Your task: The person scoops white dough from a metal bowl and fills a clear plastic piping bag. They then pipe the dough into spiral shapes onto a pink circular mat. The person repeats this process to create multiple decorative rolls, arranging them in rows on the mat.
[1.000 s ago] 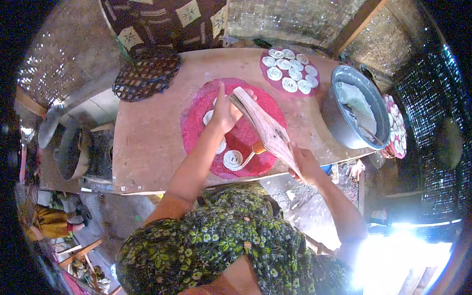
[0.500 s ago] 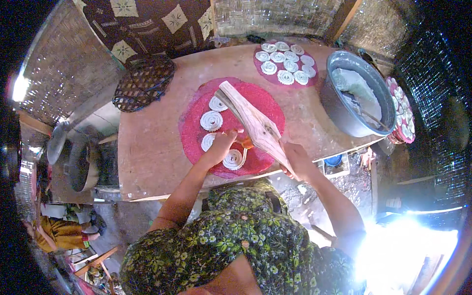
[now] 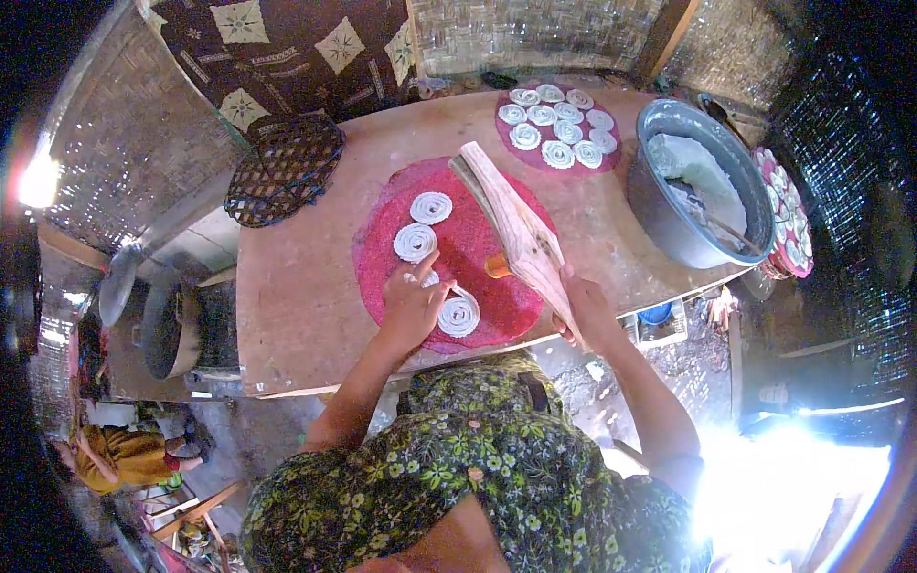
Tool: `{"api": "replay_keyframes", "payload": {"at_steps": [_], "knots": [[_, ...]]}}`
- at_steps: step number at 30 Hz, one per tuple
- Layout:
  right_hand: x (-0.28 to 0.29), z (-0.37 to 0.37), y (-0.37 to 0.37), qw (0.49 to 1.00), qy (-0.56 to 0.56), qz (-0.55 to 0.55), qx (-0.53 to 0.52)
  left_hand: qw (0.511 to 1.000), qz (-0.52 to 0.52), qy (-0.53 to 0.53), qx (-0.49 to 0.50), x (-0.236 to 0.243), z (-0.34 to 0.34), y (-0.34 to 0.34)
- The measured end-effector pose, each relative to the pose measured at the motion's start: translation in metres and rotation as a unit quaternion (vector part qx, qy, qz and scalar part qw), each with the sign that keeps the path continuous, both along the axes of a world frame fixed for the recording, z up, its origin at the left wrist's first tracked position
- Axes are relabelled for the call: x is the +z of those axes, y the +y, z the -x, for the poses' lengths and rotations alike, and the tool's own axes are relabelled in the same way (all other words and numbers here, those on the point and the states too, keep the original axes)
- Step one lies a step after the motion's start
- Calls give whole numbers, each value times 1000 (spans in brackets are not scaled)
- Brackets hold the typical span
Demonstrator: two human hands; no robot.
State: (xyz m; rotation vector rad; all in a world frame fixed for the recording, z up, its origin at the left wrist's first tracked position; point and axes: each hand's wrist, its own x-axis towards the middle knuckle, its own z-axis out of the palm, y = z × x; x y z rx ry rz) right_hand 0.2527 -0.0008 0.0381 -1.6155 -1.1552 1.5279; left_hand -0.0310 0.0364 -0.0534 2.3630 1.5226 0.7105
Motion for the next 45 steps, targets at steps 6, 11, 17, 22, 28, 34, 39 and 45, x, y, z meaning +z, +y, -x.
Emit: {"api": "replay_keyframes", "payload": {"at_steps": [6,11,17,22,28,34,39,45], "knots": [[-8,3,-7,1000,21,-3,2,996,-51,68,-7,0,8,-30],[-11,5,-9,1000,29,6,1,995,-61,80,-8,-5,7,-39],[-14,5,-14,999,42,-3,6,994,-75,83,-2,-11,4,-36],[-12,7,-18,999,32,-11,-4,994,-88,66,-4,-18,4,-21],[-10,5,-25,998,51,-13,-18,996,-73,50,20,-13,-4,-8],[-1,-4,-38,998,52,-22,-6,989,-137,-60,-8,2,15,13],[25,2,-46,989,35,-34,138,947,115,-234,-186,119,-20,-12],[97,10,-54,856,-362,-245,276,836,429,-231,-252,103,-34,-39]]}}
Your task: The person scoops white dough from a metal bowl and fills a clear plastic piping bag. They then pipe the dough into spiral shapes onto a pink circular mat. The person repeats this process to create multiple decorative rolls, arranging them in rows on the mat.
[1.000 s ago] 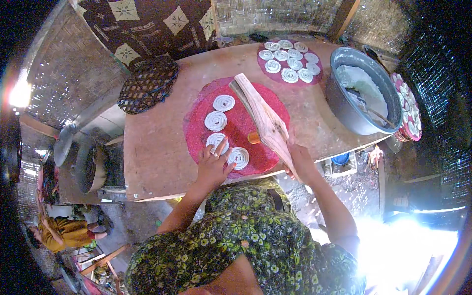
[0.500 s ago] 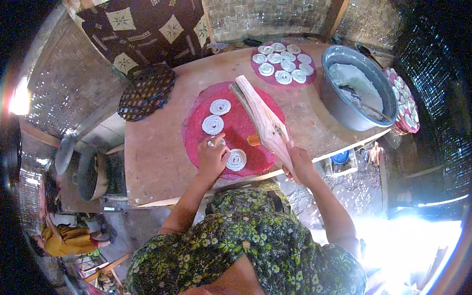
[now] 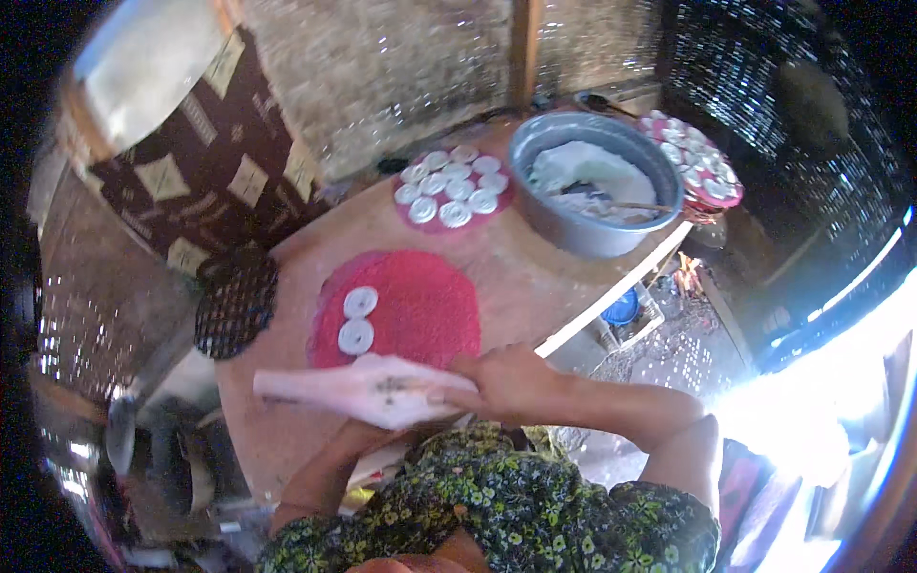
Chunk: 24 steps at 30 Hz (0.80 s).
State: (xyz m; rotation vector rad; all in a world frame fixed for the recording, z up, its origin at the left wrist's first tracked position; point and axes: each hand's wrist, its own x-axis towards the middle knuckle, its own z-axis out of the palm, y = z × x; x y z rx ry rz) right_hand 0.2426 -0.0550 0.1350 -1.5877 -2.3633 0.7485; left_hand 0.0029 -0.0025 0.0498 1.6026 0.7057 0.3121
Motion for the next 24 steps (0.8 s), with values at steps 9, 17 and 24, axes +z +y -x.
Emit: {"api": "replay_keyframes", "payload": {"at_steps": [9,17,24], "knots": [[-9,-109,59,978,57,-131,154,982,120,-140,-41,45,-128,0],[69,-105,69,843,219,-301,388,993,-96,-65,-3,41,-181,63],[82,-184,75,870,243,-318,288,975,-212,50,-49,50,-211,97]]}}
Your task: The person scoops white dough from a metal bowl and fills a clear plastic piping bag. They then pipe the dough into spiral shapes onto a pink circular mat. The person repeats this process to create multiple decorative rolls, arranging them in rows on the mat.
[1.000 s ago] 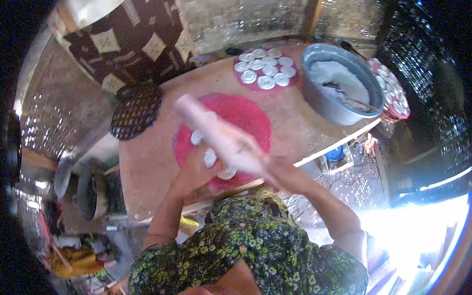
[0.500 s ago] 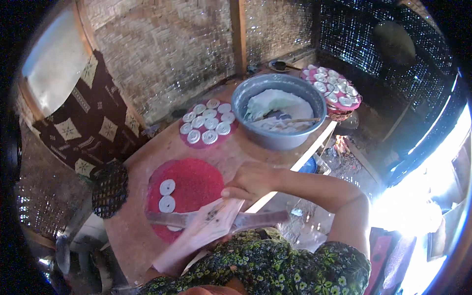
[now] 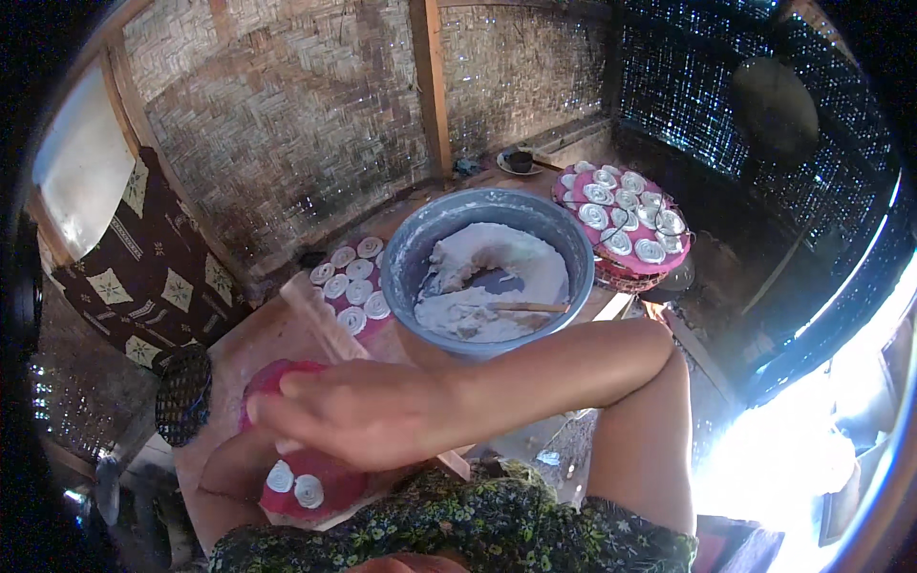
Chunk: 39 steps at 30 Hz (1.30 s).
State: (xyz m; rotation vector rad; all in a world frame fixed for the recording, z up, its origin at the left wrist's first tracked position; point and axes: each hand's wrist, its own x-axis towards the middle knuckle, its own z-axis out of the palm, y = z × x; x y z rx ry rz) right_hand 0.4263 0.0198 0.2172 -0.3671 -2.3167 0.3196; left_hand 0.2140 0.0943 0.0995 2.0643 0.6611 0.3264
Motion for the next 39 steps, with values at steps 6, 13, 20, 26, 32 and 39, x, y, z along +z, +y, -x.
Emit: {"api": "replay_keyframes", "payload": {"at_steps": [6,13,20,26,32,39], "knots": [[19,-102,23,950,294,28,-99,996,-69,-41,33,7,-18,32],[6,-145,88,648,737,165,-96,750,-9,-641,163,46,-99,41],[-121,-179,94,808,-342,140,-458,671,-277,-630,277,98,-51,28],[-166,-202,103,741,-449,151,-476,794,-178,-562,147,41,-32,63],[-100,-252,136,699,-505,182,-473,801,-103,-559,190,43,23,73],[-192,-264,171,732,-363,404,-411,707,-119,-485,500,5,72,77]]}}
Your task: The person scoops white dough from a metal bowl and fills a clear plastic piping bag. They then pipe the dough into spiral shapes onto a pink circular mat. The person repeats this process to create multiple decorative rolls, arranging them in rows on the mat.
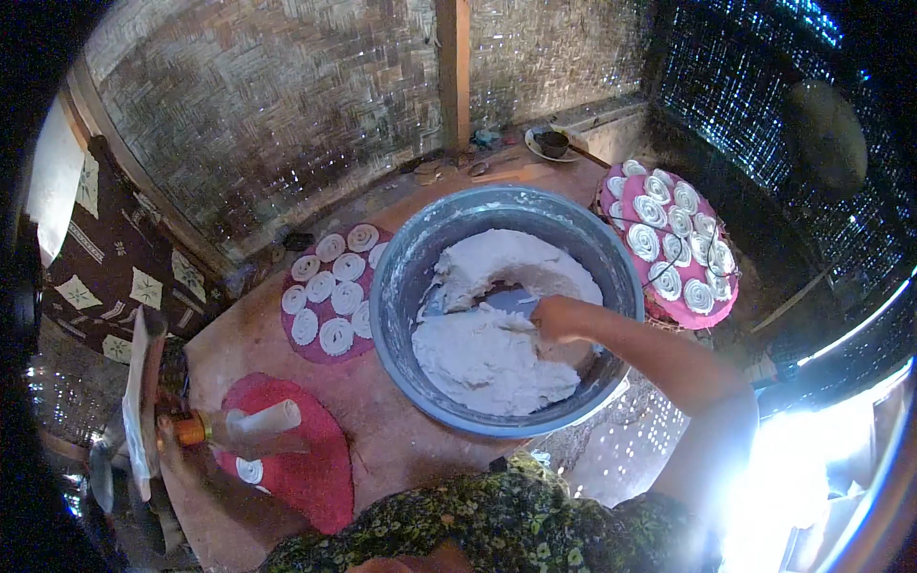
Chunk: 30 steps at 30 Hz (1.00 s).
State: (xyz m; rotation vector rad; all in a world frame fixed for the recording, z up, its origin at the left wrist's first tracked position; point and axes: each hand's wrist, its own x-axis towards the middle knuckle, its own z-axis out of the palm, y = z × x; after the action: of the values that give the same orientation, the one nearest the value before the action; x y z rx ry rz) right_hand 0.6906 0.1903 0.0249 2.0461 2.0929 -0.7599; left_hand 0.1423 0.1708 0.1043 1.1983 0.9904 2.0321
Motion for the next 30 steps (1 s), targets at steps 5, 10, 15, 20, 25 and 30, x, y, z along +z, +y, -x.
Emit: {"api": "replay_keyframes", "payload": {"at_steps": [5,10,15,20,25,30], "knots": [[-16,23,24,996,-28,-2,90,989,-34,121,75,-11,12,17],[-8,73,30,985,-91,-118,93,942,-61,295,149,-10,-32,63],[26,72,4,973,-34,-204,102,790,-115,594,98,20,-113,96],[117,12,-40,975,176,-94,98,647,-157,746,5,52,-170,109],[203,-3,-84,925,356,107,-72,683,-277,671,-81,72,-217,86],[206,24,-88,910,-12,-386,151,688,-307,652,-86,73,-271,71]]}}
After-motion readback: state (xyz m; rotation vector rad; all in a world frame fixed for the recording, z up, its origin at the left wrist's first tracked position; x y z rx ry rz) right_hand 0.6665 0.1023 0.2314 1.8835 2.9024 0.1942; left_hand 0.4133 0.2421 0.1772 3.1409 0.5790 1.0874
